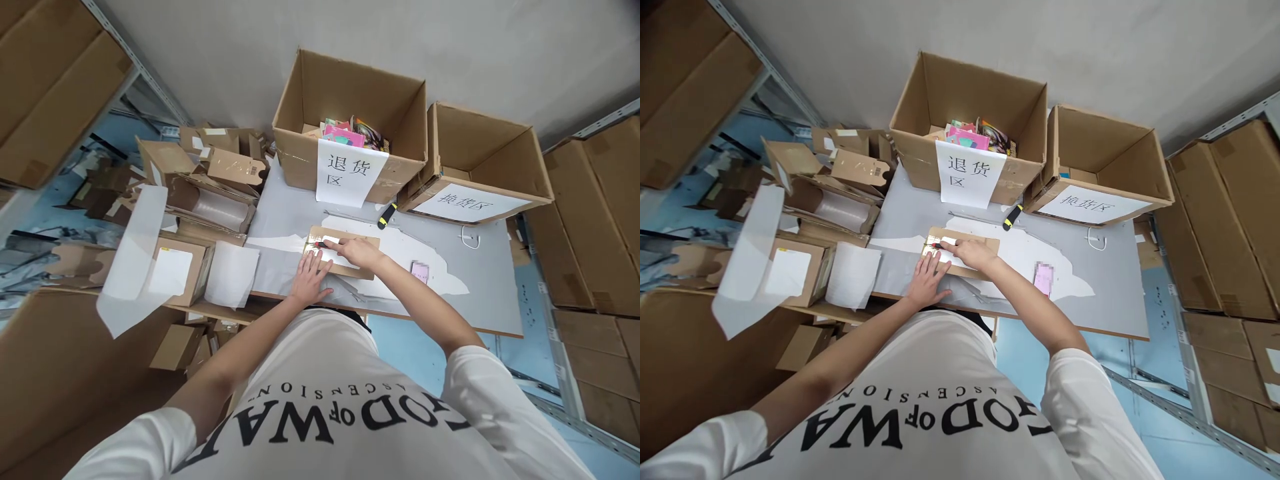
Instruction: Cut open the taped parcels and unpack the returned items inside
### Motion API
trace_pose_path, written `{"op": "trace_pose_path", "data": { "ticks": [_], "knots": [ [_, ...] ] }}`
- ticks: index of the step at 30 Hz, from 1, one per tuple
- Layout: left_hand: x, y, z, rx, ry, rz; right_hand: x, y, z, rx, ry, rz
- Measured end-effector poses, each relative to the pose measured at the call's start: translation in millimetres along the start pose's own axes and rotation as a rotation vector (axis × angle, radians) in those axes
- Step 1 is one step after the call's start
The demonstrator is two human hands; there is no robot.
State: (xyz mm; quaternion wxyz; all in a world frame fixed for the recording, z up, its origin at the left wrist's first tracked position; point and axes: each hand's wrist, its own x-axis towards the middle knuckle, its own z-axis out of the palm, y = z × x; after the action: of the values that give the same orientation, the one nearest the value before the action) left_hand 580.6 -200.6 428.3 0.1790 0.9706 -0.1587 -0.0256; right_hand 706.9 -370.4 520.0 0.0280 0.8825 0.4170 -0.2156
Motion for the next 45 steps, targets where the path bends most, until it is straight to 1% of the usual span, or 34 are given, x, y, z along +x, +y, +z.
{"op": "trace_pose_path", "data": {
  "ticks": [10,14,21,25,28,31,34,37,42,45],
  "knots": [
    [0,1,3.3,0.027,-0.034,-0.027,-8,7,-5,-0.031,-0.057,-0.003],
    [1,2,2.6,0.041,-0.030,-0.027,-11,2,-13,-0.075,-0.080,-0.001],
    [2,4,-1.5,0.122,-0.111,-0.046,-9,-8,-32,-0.092,-0.122,-0.024],
    [2,5,-3.3,0.143,-0.125,-0.053,-5,-11,-42,-0.076,-0.158,-0.013],
    [3,5,-3.7,0.142,-0.124,-0.049,-1,-12,-46,-0.085,-0.174,-0.002],
    [3,4,-3.6,0.136,-0.126,-0.044,0,-11,-45,-0.079,-0.194,-0.002],
    [2,4,-3.5,0.140,-0.130,-0.052,-2,-7,-42,-0.060,-0.204,-0.017],
    [2,4,-3.3,0.137,-0.128,-0.047,-8,3,-39,-0.059,-0.211,-0.015],
    [2,4,-1.5,0.137,-0.112,-0.051,-32,28,-32,-0.111,-0.248,-0.002],
    [2,5,-0.1,0.132,-0.109,-0.055,-47,39,-25,-0.144,-0.273,0.005]
  ]
}}
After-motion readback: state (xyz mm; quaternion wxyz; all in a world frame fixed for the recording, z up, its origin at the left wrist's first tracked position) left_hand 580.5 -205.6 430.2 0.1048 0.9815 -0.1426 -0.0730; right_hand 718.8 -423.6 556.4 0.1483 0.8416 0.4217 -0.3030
